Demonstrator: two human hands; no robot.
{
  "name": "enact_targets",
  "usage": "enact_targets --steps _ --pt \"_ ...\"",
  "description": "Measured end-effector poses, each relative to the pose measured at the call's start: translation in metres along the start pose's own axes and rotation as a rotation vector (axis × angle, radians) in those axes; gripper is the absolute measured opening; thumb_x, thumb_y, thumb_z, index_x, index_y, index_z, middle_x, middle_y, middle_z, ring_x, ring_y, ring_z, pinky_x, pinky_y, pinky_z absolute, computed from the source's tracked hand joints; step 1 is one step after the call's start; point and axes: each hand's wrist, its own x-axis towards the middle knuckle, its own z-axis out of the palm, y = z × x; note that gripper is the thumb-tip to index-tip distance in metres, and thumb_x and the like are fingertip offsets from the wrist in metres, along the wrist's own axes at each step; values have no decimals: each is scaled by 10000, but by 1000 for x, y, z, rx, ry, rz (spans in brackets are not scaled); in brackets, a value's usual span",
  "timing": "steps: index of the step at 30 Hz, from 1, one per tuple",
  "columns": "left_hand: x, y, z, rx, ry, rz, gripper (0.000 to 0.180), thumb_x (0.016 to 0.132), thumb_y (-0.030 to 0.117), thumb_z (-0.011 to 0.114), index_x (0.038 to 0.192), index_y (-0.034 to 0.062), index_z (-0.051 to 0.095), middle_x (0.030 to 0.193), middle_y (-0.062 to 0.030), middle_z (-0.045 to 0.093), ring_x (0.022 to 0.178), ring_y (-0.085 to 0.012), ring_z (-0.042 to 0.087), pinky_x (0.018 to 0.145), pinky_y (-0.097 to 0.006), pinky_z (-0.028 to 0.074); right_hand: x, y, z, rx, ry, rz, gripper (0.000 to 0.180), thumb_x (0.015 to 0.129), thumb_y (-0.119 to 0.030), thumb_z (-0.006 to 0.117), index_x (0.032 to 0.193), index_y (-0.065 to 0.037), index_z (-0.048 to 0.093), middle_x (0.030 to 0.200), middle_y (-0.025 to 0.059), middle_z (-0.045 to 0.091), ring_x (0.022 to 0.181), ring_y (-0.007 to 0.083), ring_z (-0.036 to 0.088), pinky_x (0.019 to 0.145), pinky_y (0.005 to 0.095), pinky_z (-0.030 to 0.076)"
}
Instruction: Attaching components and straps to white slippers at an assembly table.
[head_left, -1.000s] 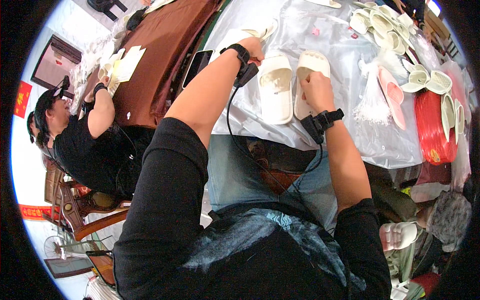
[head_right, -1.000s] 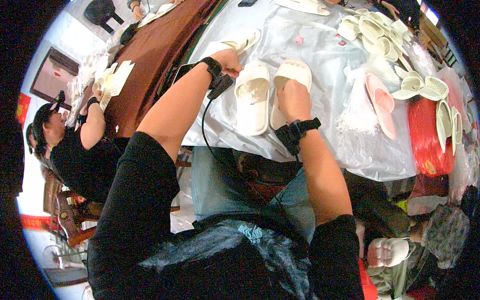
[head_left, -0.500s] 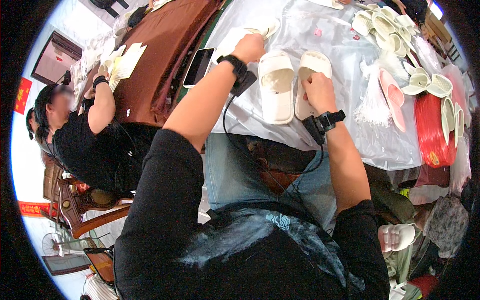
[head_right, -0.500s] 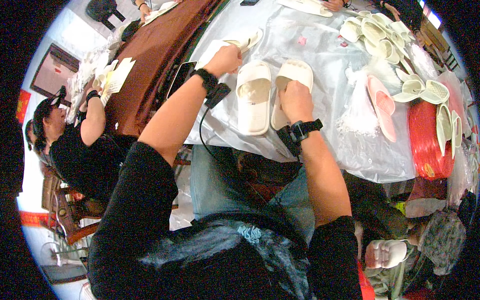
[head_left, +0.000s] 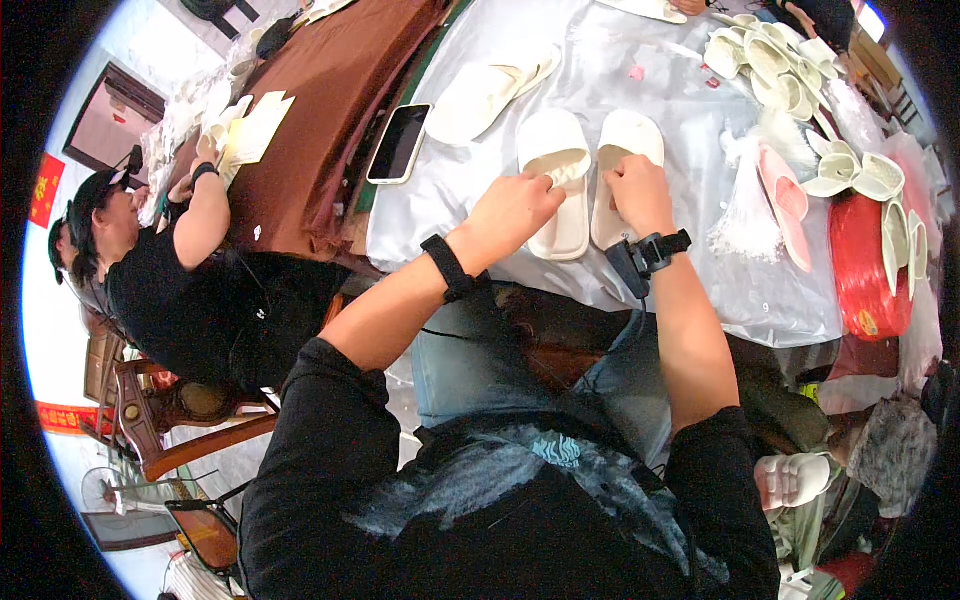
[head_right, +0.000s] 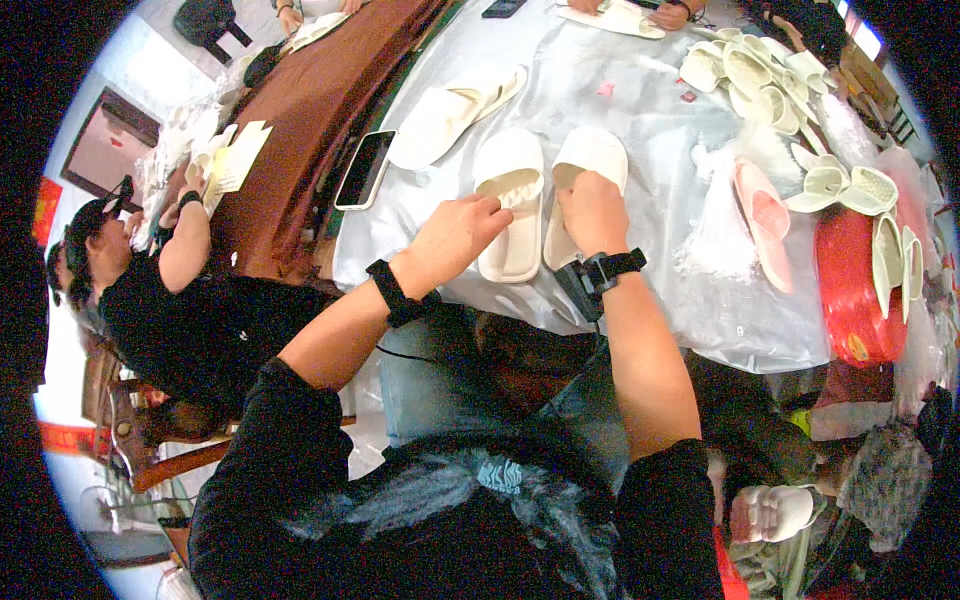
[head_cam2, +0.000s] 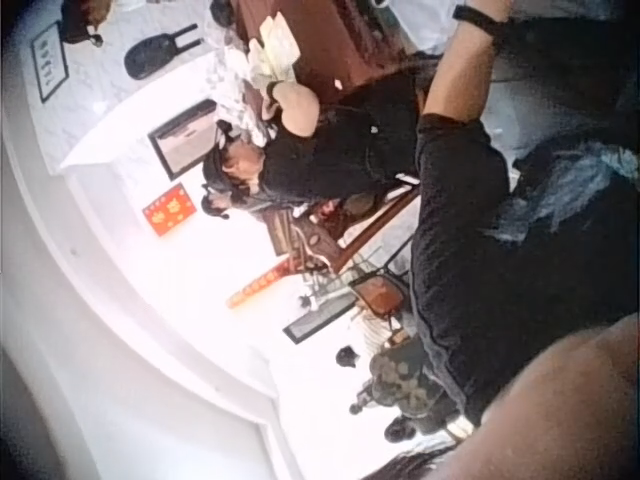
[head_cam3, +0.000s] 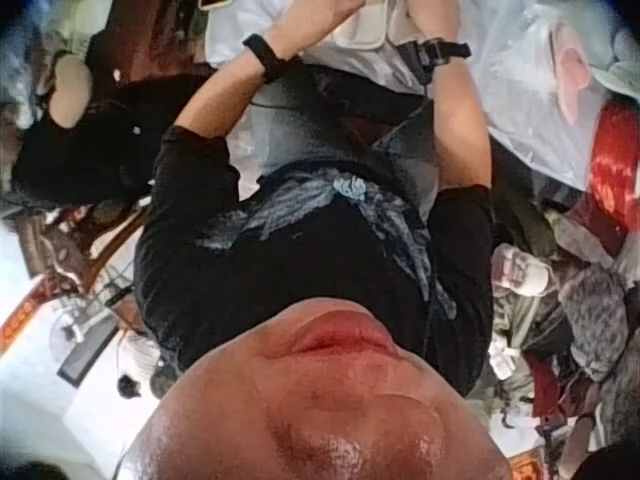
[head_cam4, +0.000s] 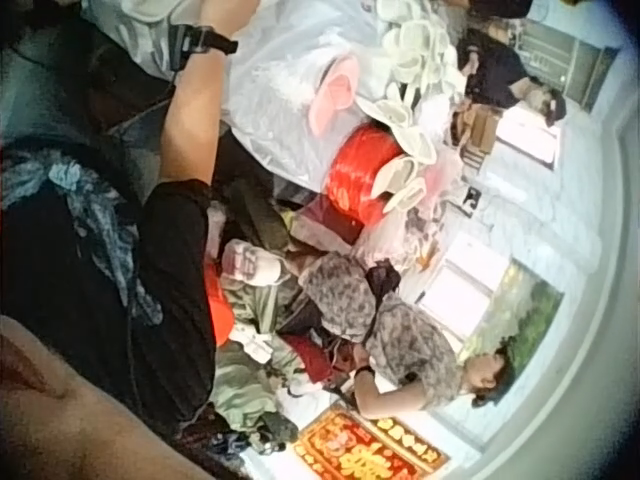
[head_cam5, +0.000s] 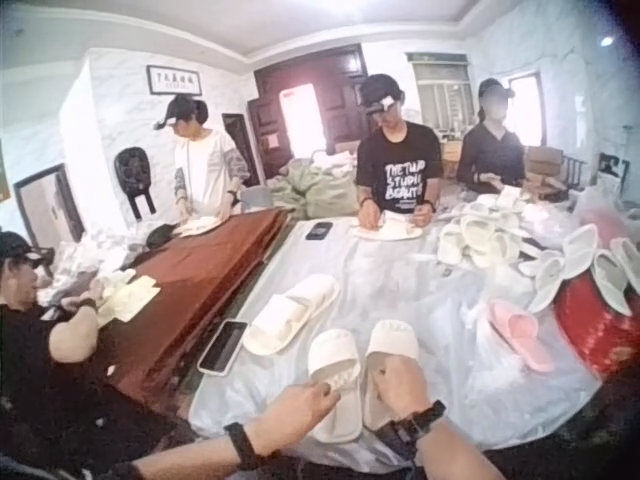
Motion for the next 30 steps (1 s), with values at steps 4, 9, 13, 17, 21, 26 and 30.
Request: enact_targets --steps 4,9,13,17,21,26,30 --pt "4 -5 4 11 25 34 117 768 86 557 879 46 564 802 -104 563 775 -304 617 617 -412 522 0 -2 0 -31 3 6 257 822 -230 643 860 22 679 893 231 670 873 397 650 748 489 526" --pt "2 -11 9 -1 54 40 122 768 77 557 880 29 545 829 -114 560 799 -306 611 631 -402 527 -9 -10 -1 -143 96 -73 245 804 -231 681 855 9 677 877 207 676 852 387 654 744 486 529" --pt "2 -10 11 -5 58 18 134 768 75 555 894 32 548 828 -116 559 803 -306 609 643 -402 529 -14 -9 0 -178 160 -213 229 805 -244 698 844 -23 652 823 178 670 809 379 646 728 470 521" --pt "4 -7 12 18 48 -6 131 774 87 555 894 35 545 823 -114 556 799 -305 607 648 -408 528 -19 -11 -9 -92 110 -241 189 814 -217 687 849 -43 623 808 169 661 819 376 634 713 462 512" --pt "3 -7 12 23 60 -2 127 774 93 558 889 41 542 822 -110 554 799 -302 606 648 -407 528 -39 -14 -18 7 109 -377 160 829 -156 654 927 -36 613 953 166 648 917 362 618 743 449 505" --pt "4 -5 15 23 75 -18 110 773 92 557 872 48 541 811 -108 551 801 -299 606 654 -404 528 -61 -4 -12 55 117 -684 277 817 -135 644 1046 17 608 1125 196 599 1041 358 582 876 415 486" --pt "4 -5 14 14 46 -29 99 776 86 552 866 44 549 820 -112 560 821 -308 608 663 -412 527 -68 5 -5 -105 -17 -770 363 820 -148 641 1119 50 584 1229 220 570 1202 360 511 1007 394 433"
